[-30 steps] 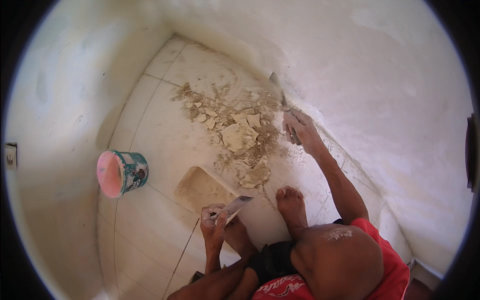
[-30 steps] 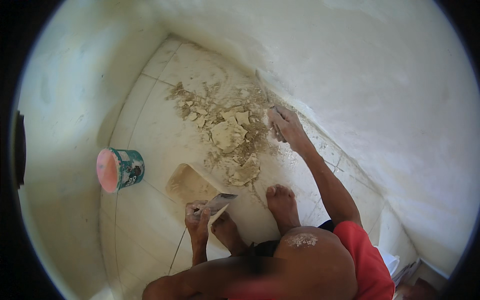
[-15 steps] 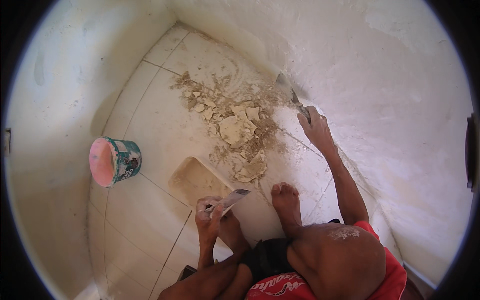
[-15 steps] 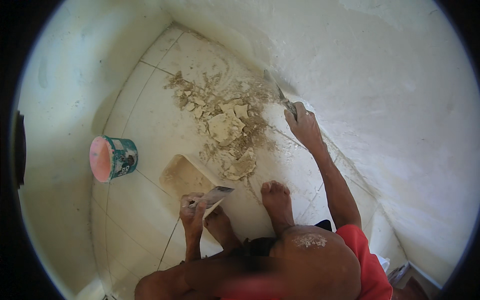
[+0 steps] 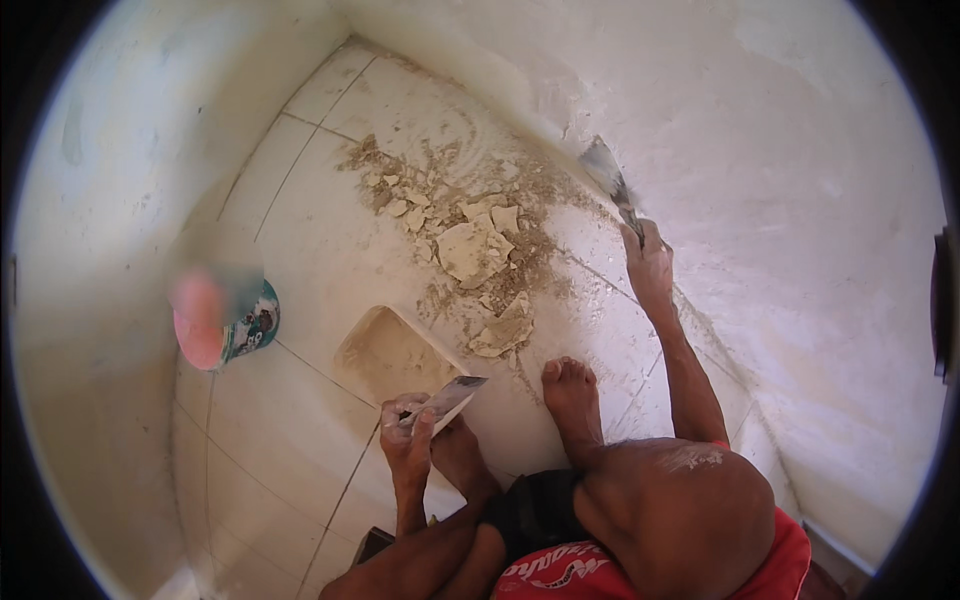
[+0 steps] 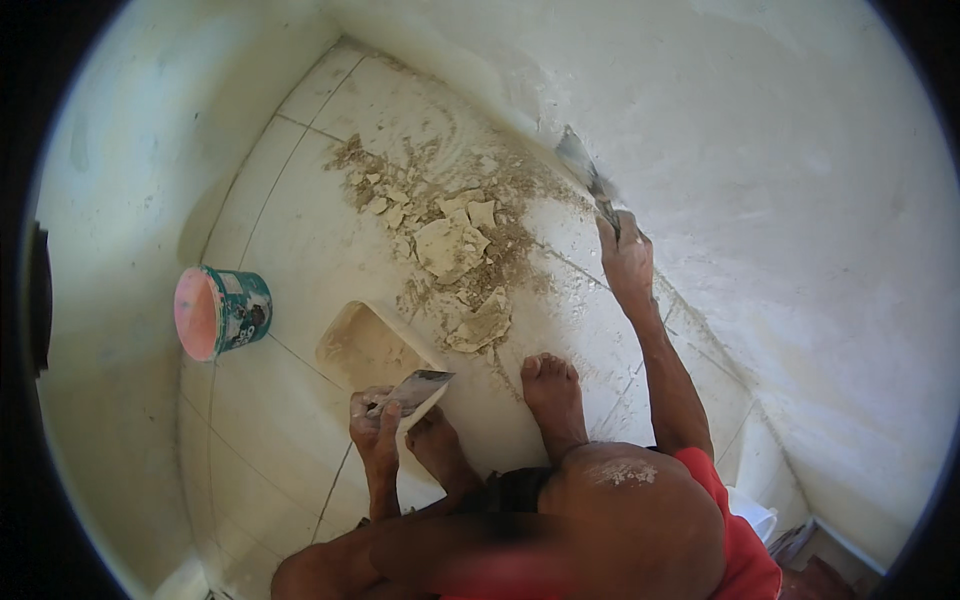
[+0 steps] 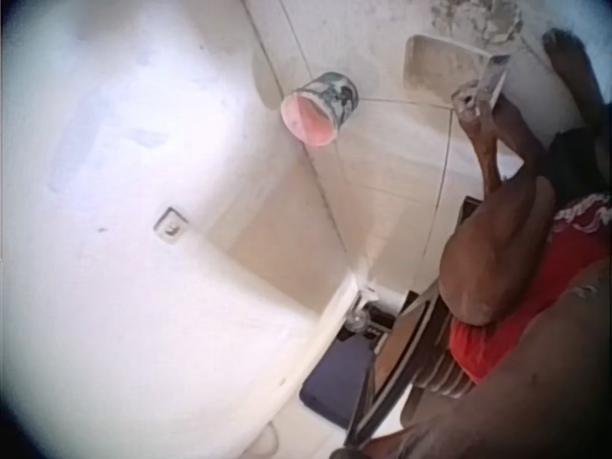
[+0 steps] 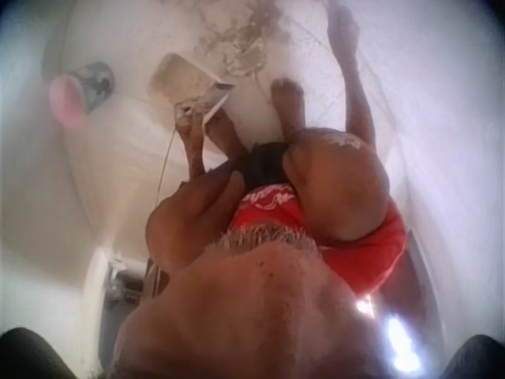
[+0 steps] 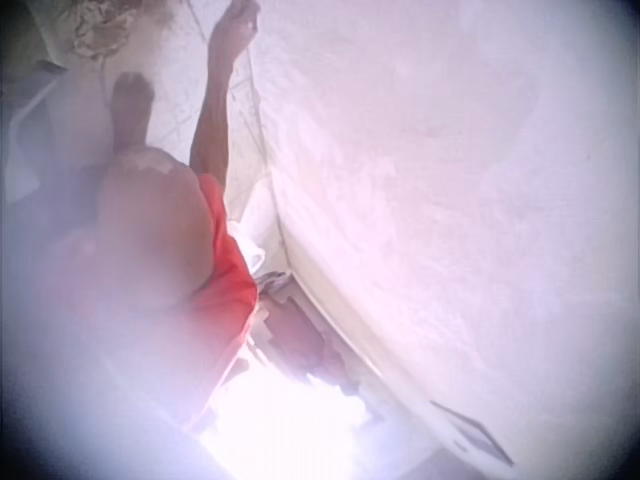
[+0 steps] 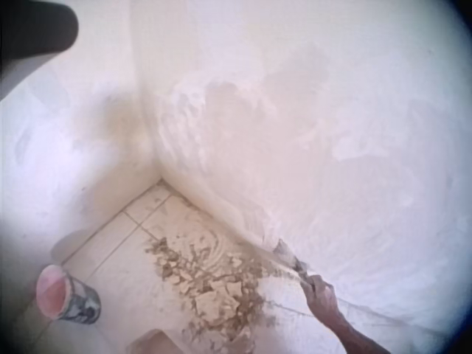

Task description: The person sands a wall with sandpaper while holding a putty knife, handles wall putty using scrapers and a plastic container, and scrapes the wall with a scraper.

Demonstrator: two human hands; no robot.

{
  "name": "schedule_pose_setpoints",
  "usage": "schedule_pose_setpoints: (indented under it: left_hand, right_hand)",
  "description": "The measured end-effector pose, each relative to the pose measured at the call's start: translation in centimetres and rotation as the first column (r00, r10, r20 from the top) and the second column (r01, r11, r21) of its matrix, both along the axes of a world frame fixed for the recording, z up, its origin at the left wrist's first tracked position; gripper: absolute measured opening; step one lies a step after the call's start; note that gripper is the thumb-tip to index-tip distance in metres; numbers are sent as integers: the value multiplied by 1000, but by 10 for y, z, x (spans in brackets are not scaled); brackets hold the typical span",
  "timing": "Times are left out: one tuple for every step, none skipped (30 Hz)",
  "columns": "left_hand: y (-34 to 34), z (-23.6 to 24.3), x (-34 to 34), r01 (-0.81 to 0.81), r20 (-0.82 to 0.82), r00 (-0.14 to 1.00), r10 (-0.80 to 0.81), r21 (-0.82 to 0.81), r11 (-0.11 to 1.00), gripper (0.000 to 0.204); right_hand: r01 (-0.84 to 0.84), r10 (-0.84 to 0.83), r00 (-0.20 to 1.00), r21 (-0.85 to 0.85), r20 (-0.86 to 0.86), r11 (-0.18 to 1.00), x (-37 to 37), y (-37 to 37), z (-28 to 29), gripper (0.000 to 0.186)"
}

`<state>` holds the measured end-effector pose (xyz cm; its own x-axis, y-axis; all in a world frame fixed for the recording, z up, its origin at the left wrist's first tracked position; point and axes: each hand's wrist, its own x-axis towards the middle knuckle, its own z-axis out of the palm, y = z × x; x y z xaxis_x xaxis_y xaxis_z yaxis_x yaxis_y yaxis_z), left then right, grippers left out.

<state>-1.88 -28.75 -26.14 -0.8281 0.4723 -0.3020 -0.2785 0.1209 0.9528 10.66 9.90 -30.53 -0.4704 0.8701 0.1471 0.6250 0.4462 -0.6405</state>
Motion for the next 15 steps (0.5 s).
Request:
schedule_pose_setpoints:
  left_hand:
    - [-1, -1, 1, -25, -9, 1000, 25, -3, 1000, 22]
    - [-3, -2, 1, -34, -7, 999, 34, -2, 999, 22]
    - [-2, -2, 0, -27, 2, 1000, 27, 6, 1000, 22]
    - [-2, -3, 0, -25, 12, 1000, 25, 13, 1000, 21]
    - [-2, -3, 0, -37, 16, 999, 36, 16, 999, 21]
    - [-1, -2, -1, -23, 24, 999, 23, 20, 1000, 21]
    - [1, -2, -3, -8, 32, 999, 7, 25, 1000, 21]
    - [1, -3, -5, -14, 36, 999, 13, 30, 999, 21]
    - [3, -4, -7, 7, 39, 999, -8, 24, 1000, 20]
    - [5, -5, -7, 28, 44, 999, -29, 14, 1000, 20]
    - [7, -4, -8, 26, 50, 998, -27, 23, 999, 20]
    - [-3, 0, -7, 0, 45, 999, 0, -2, 1000, 20]
    - [5, 1, -8, 29, 70, 997, -32, 46, 999, 20]
    - [-4, 3, -6, -1, 62, 998, -1, 24, 1000, 20]
    - [-2, 2, -6, 19, -9, 1000, -20, -25, 999, 20]
  right_hand:
    - [6, -5, 1000, -27, 24, 1000, 5, -4, 4, 23]
    - [35, -29, 998, -115, 48, 993, 11, -11, 9, 24]
    - [28, -23, 998, -109, 51, 994, 19, -17, 14, 24]
    - [36, -31, 998, -111, 48, 993, 25, -24, 16, 25]
    - [44, -39, 998, -112, 46, 993, 29, -29, 19, 25]
    - [37, -32, 998, -106, 50, 994, 28, -34, 25, 25]
    - [-2, 9, 999, -159, 43, 987, 23, -43, 32, 25]
    - [-41, 50, 998, -210, 34, 977, 15, -49, 36, 25]
    - [-129, 123, 991, -178, -42, 976, 4, -50, 36, 24]
    - [-132, 117, 991, -346, -63, 929, -13, -50, 41, 25]
    - [-134, 106, 991, -503, -83, 854, -30, -47, 46, 27]
    - [-170, 140, 985, -528, -96, 832, -55, -49, 30, 27]
    - [-183, 181, 982, -428, -44, 885, -61, -34, 33, 29]
    - [-255, 264, 964, -378, -27, 890, -79, -33, 18, 33]
    - [-254, 266, 964, -386, -22, 887, -82, -22, 14, 33]
